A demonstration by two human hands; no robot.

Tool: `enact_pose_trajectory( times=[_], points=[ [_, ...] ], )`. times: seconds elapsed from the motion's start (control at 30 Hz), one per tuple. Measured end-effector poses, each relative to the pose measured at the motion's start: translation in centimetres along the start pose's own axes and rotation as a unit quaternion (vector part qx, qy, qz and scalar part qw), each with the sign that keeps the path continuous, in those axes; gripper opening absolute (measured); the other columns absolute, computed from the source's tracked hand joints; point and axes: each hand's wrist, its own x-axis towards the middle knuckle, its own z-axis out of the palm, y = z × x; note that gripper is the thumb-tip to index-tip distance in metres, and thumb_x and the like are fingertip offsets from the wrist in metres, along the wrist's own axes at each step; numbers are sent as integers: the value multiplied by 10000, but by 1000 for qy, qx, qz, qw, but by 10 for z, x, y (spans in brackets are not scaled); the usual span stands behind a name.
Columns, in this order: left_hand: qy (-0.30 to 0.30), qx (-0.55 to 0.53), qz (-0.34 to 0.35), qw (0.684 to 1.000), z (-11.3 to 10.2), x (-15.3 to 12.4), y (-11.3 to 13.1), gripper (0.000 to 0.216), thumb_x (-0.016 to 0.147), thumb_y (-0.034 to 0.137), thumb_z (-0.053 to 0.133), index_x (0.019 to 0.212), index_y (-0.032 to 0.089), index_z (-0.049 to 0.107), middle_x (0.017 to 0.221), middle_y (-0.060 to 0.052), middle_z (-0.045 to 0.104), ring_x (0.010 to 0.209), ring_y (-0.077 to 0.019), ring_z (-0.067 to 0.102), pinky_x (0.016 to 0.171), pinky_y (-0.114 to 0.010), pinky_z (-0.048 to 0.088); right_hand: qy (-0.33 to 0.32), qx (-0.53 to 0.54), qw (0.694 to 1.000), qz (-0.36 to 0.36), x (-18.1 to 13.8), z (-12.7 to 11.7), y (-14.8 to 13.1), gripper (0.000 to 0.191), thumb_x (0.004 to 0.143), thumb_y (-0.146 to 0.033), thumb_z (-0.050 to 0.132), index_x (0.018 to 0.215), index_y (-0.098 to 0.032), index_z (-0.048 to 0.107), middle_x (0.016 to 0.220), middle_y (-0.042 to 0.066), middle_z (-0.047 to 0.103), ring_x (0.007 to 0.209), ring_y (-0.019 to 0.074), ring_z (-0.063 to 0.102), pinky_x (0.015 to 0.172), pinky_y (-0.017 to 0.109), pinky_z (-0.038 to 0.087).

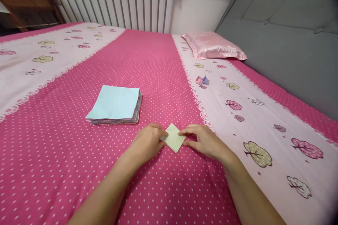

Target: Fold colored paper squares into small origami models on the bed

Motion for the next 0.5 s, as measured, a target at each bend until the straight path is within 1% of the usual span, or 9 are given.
enact_pose_trajectory(
  times=[0.1, 0.27, 0.5],
  points=[
    [-8, 5, 1, 1000, -2, 0, 1, 190, 780, 237, 510, 824, 199, 691, 794, -64, 628, 761, -177, 575, 691, -251, 411, -3, 19, 1000, -3, 0, -1, 0, 214, 737, -224, 619, 940, -256, 678, 910, 22, 668, 806, 185, 598, 731, 322, 439],
    [-13, -1, 7, 1000, -3, 0, 1, 210, 784, 215, 498, 861, 207, 694, 829, -68, 640, 782, -181, 584, 706, -252, 410, -7, 42, 999, -5, -1, -2, 2, 195, 769, -229, 584, 937, -250, 682, 930, 26, 669, 836, 183, 600, 759, 325, 444],
    [-20, 14, 0, 1000, -2, 1, 0, 225, 789, 208, 480, 865, 199, 691, 832, -72, 644, 807, -181, 586, 723, -252, 417, -12, 43, 999, 3, -1, -2, 4, 197, 790, -223, 553, 934, -244, 685, 957, 23, 670, 863, 176, 599, 785, 316, 443]
  ],
)
